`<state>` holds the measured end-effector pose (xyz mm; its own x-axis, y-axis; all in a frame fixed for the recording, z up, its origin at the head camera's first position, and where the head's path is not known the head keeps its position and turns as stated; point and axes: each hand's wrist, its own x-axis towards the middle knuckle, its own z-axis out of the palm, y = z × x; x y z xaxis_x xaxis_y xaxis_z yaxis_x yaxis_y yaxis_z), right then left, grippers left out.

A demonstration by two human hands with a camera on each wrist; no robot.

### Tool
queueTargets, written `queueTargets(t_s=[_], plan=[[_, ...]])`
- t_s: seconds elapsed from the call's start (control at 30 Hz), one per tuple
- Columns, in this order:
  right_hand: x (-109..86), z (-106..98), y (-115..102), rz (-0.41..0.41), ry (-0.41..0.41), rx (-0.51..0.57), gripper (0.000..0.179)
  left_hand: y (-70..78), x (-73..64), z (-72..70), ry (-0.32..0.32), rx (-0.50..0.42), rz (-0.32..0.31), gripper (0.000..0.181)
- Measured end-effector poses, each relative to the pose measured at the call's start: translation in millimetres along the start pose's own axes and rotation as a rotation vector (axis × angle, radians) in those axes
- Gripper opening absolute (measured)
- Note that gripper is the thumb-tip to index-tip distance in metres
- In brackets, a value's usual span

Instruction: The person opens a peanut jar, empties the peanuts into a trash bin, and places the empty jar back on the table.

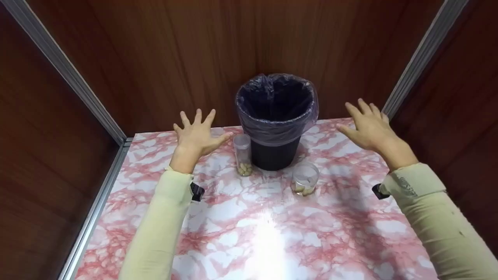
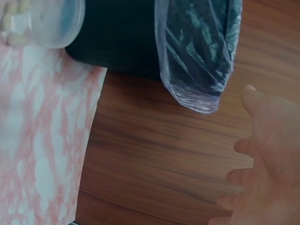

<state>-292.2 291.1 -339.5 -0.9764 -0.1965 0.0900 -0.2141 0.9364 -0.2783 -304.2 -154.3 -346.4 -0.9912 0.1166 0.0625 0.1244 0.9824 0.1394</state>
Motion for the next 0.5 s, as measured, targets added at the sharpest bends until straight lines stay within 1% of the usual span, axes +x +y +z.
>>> queueTargets(t_s=[0.1, 0.2, 0.3, 0.37, 0.5], plan=[[-1.0, 1, 2, -0.005, 0.003, -0.002, 0.086, 0.6, -0.7, -0.4, 0.004, -0.003, 0.011, 0.098], [-7.0, 6, 6, -0.028, 0.016, -0.007, 0.084, 2.3, -7.8, 1.4, 0.017, -0.011, 0.035, 0.096], [-15.5, 13, 8, -0.076, 0.036, -0.005, 0.08, 5.9, -20.2, 3.5, 0.048, -0.006, 0.059, 0.091], [-23.3, 20, 8, -0.099, 0.032, 0.003, 0.08, 9.2, -30.1, 5.7, 0.078, -0.004, 0.079, 0.085], [-40.7, 42, 3, -0.146, -0.01, 0.059, 0.08, 17.8, -51.2, 10.9, 0.142, 0.024, 0.139, 0.073]])
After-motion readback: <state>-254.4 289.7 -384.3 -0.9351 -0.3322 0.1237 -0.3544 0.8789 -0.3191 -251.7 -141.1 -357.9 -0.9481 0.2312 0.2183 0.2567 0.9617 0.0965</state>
